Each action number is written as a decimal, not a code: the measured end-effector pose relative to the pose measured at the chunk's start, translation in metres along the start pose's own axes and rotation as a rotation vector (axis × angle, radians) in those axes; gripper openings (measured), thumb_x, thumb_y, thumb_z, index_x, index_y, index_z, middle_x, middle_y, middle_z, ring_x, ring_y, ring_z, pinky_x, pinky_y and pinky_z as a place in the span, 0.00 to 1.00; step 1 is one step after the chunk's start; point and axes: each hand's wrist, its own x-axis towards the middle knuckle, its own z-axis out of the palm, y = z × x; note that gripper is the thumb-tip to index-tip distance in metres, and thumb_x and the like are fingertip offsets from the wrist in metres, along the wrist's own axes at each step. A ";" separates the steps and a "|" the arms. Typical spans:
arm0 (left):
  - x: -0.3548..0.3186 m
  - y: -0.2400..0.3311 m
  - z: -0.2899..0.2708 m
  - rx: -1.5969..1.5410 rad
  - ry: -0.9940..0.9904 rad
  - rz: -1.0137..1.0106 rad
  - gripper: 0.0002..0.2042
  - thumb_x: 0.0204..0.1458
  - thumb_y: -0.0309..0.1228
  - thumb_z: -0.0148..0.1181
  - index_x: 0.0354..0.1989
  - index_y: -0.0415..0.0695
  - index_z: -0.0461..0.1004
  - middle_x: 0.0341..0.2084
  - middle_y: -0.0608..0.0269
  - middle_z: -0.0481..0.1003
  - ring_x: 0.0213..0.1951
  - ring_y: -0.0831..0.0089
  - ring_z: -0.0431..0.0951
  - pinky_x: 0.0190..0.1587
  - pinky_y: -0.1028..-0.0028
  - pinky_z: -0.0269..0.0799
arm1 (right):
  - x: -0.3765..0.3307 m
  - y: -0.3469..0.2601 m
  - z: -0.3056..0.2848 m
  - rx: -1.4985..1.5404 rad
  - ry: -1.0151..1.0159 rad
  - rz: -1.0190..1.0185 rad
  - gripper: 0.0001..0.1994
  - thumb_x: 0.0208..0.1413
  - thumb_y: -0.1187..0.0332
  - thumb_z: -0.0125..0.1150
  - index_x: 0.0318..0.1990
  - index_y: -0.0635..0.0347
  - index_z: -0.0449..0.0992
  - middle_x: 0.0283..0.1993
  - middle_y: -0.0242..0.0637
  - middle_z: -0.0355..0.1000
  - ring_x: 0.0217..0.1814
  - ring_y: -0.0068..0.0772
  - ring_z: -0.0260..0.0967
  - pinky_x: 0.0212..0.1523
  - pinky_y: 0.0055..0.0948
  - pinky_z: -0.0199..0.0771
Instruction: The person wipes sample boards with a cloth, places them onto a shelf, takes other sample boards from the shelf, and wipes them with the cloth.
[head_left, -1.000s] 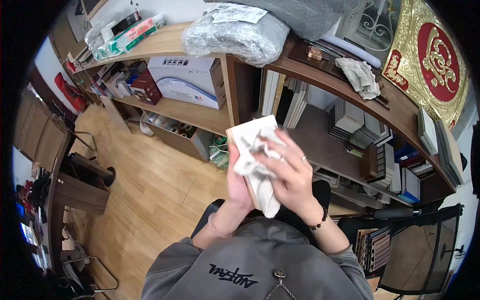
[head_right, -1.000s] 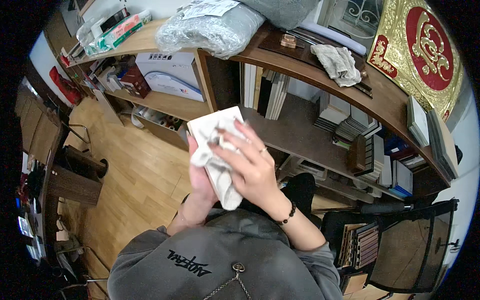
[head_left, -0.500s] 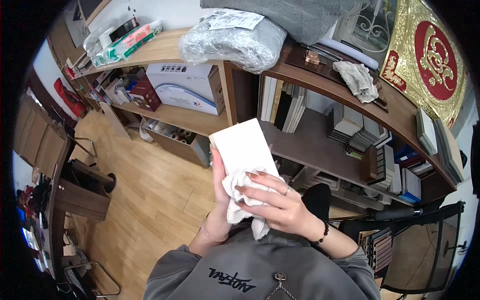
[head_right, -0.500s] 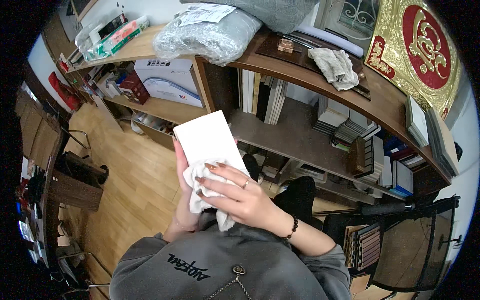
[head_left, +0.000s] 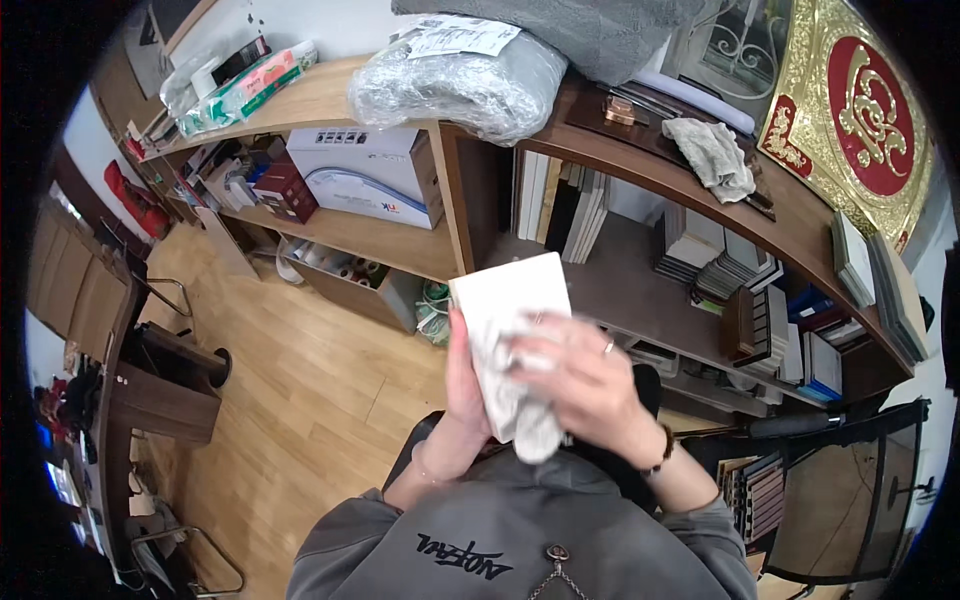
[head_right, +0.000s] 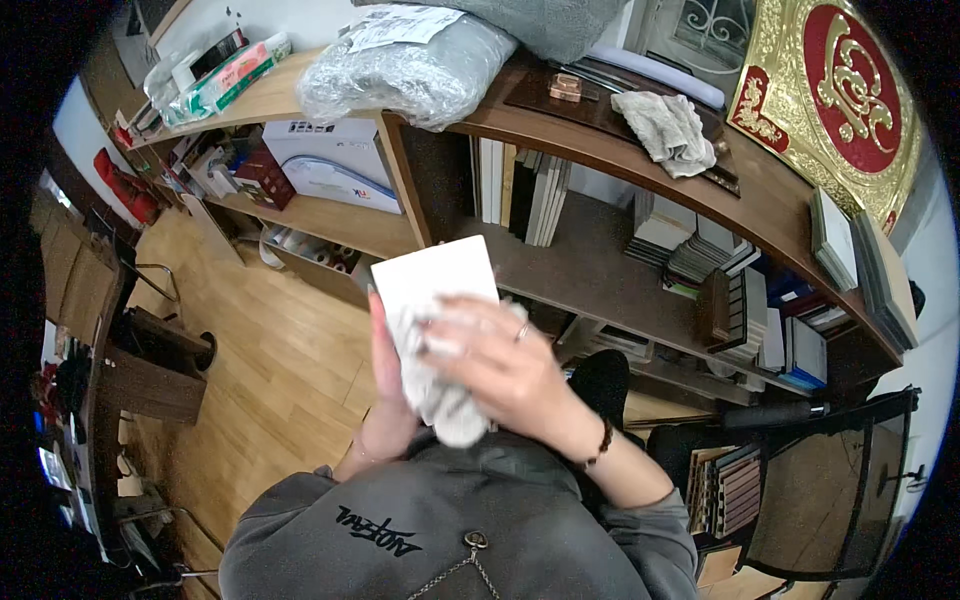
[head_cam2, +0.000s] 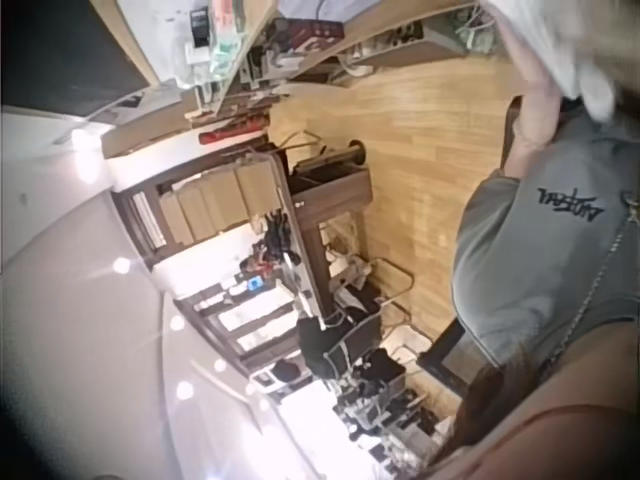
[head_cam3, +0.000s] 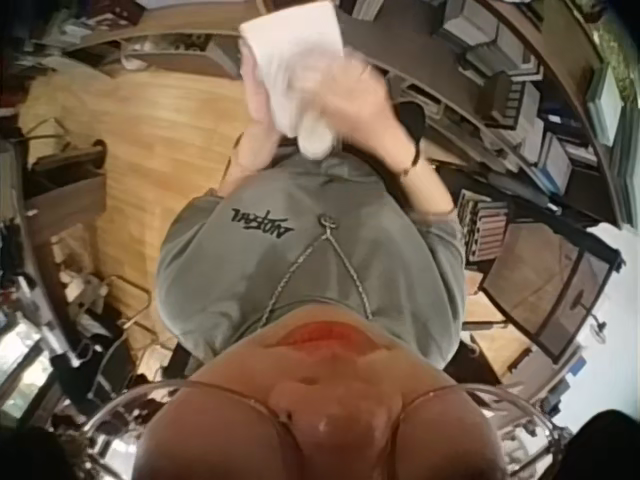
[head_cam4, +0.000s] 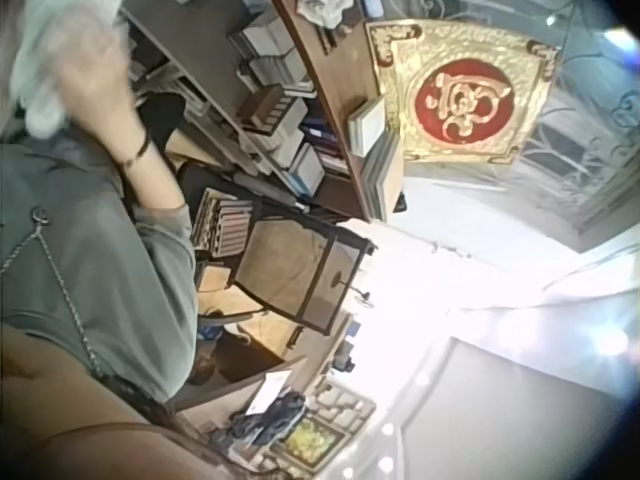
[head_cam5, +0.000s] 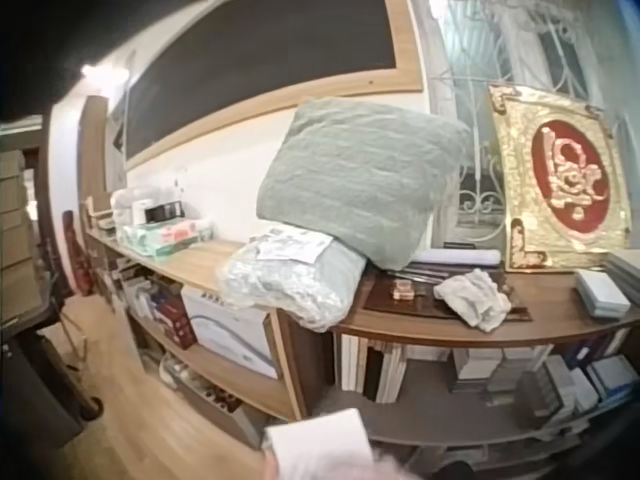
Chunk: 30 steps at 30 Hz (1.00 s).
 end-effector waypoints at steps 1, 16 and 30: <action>-0.004 -0.004 0.001 0.035 0.102 0.027 0.34 0.57 0.58 0.29 0.64 0.47 0.50 0.60 0.53 0.57 0.58 0.59 0.62 0.60 0.60 0.58 | 0.012 0.014 -0.004 -0.121 0.084 0.028 0.13 0.36 0.78 0.61 0.34 0.54 0.80 0.44 0.35 0.74 0.52 0.45 0.69 0.50 0.39 0.71; 0.004 0.008 -0.008 -0.120 -0.155 0.055 0.37 0.56 0.61 0.27 0.64 0.42 0.50 0.59 0.49 0.59 0.58 0.56 0.62 0.59 0.59 0.60 | -0.005 0.012 0.005 -0.150 0.057 0.057 0.16 0.34 0.78 0.61 0.37 0.55 0.79 0.45 0.37 0.74 0.55 0.45 0.67 0.53 0.40 0.69; -0.008 -0.019 -0.030 -0.811 -0.154 -0.325 0.42 0.50 0.67 0.31 0.66 0.48 0.43 0.62 0.44 0.52 0.61 0.45 0.54 0.62 0.50 0.49 | 0.027 -0.034 -0.066 0.091 0.137 0.034 0.23 0.40 0.60 0.68 0.44 0.62 0.72 0.42 0.43 0.72 0.47 0.46 0.68 0.48 0.39 0.69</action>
